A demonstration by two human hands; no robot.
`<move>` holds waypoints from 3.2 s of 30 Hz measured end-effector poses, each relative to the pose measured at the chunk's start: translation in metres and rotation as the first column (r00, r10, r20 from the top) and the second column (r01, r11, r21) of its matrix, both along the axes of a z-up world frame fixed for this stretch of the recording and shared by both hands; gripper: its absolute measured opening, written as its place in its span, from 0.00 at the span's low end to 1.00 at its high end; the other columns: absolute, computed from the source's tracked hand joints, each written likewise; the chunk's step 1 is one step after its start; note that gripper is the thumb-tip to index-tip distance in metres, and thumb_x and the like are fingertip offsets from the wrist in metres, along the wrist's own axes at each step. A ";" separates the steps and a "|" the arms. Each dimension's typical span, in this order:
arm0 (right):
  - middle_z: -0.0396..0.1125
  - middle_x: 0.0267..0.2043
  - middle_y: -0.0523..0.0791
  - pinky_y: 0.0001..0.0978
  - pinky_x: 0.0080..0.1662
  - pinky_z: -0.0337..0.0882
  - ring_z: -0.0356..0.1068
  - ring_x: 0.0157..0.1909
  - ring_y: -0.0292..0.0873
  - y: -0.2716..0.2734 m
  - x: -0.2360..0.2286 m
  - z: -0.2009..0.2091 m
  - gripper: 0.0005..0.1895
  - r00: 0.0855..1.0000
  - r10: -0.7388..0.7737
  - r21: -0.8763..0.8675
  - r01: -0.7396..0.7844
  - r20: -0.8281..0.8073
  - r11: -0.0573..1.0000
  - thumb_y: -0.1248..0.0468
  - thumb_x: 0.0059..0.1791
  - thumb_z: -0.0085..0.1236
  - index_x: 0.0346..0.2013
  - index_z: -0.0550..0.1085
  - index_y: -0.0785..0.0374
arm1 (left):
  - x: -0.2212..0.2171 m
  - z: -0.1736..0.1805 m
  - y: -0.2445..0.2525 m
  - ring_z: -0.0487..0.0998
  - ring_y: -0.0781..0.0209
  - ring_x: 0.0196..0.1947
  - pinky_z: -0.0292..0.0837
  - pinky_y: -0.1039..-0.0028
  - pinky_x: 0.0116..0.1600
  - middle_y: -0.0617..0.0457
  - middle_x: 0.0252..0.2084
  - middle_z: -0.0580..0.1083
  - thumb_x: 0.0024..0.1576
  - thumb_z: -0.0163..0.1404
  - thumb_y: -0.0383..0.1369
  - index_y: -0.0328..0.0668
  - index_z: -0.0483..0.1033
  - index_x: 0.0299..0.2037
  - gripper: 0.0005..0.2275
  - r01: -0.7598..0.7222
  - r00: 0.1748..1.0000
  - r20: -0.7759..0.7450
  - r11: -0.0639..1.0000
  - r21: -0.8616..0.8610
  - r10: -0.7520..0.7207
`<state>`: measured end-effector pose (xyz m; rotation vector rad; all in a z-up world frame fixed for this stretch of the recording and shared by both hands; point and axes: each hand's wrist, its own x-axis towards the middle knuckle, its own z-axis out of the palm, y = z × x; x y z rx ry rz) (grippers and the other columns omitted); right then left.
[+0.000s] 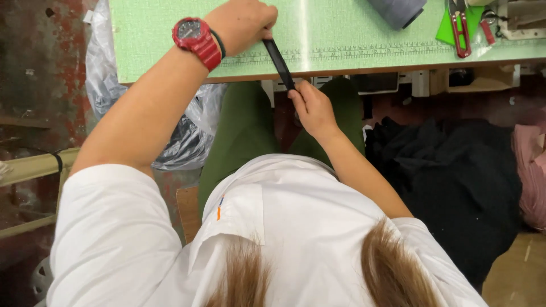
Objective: The person is working at a sewing station, repeatedly folding black fabric strips and aligning them with a cardboard template. They use a pair of scissors to trim the fabric and a pin to secure the pieces together on a green cutting mat.
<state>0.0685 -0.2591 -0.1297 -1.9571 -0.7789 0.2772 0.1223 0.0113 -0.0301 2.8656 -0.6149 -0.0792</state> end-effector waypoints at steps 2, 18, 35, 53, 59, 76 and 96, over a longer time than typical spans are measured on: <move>0.63 0.30 0.48 0.44 0.31 0.57 0.63 0.30 0.52 -0.021 0.001 -0.016 0.10 0.959 -0.001 -0.139 0.042 0.282 0.989 0.62 0.60 0.45 0.37 0.67 0.64 | -0.013 0.029 -0.031 0.80 0.61 0.31 0.79 0.71 0.36 0.49 0.29 0.77 0.66 0.54 0.36 0.36 0.74 0.35 0.11 -0.001 0.957 -0.291 0.999 0.052 0.016; 0.65 0.26 0.37 0.27 0.33 0.62 0.61 0.28 0.33 0.000 0.007 0.007 0.12 0.963 -0.111 0.072 0.132 -0.247 0.989 0.55 0.57 0.49 0.36 0.73 0.56 | 0.023 -0.005 0.018 0.73 0.54 0.34 0.72 0.63 0.41 0.51 0.31 0.75 0.68 0.54 0.34 0.42 0.75 0.37 0.08 0.078 0.992 -0.088 0.993 -0.083 -0.086; 0.62 0.28 0.37 0.30 0.38 0.60 0.60 0.32 0.34 -0.052 0.004 -0.027 0.10 0.989 -0.113 -0.046 0.109 -0.099 0.993 0.58 0.58 0.49 0.34 0.72 0.56 | -0.010 0.009 -0.052 0.75 0.65 0.30 0.78 0.77 0.40 0.55 0.25 0.74 0.63 0.55 0.32 0.40 0.76 0.31 0.09 0.038 0.975 -0.212 0.990 -0.138 -0.067; 0.66 0.25 0.39 0.34 0.34 0.61 0.61 0.27 0.37 -0.053 0.013 -0.003 0.11 0.974 -0.217 -0.139 0.225 0.068 0.964 0.56 0.57 0.50 0.35 0.76 0.55 | -0.012 -0.015 -0.043 0.74 0.58 0.28 0.73 0.67 0.35 0.53 0.23 0.71 0.62 0.58 0.34 0.39 0.72 0.26 0.14 -0.092 0.996 -0.036 0.979 -0.182 0.087; 0.68 0.26 0.45 0.44 0.34 0.60 0.65 0.30 0.48 0.009 0.065 0.129 0.19 1.000 -0.014 -0.635 0.027 0.025 0.772 0.51 0.60 0.43 0.33 0.71 0.59 | -0.053 0.004 0.005 0.74 0.62 0.31 0.62 0.53 0.64 0.60 0.28 0.74 0.64 0.56 0.36 0.47 0.73 0.34 0.08 -0.432 0.896 -0.056 0.831 -0.351 0.442; 0.71 0.36 0.39 0.31 0.38 0.66 0.66 0.36 0.38 0.018 0.102 0.106 0.07 0.981 0.127 -0.293 -0.079 0.147 0.953 0.67 0.54 0.59 0.44 0.82 0.55 | -0.103 -0.026 -0.010 0.72 0.53 0.37 0.70 0.65 0.41 0.51 0.43 0.73 0.53 0.52 0.15 0.41 0.80 0.43 0.13 -0.159 0.753 0.612 0.970 -0.185 0.240; 0.75 0.42 0.42 0.20 0.37 0.71 0.66 0.34 0.32 -0.097 0.133 0.130 0.05 0.779 -0.607 0.092 0.600 0.156 0.795 0.68 0.52 0.59 0.42 0.78 0.57 | -0.131 -0.034 -0.063 0.66 0.40 0.63 0.63 0.33 0.60 0.44 0.66 0.63 0.50 0.60 0.68 0.65 0.58 0.76 0.45 -0.550 0.728 0.557 0.825 0.126 0.400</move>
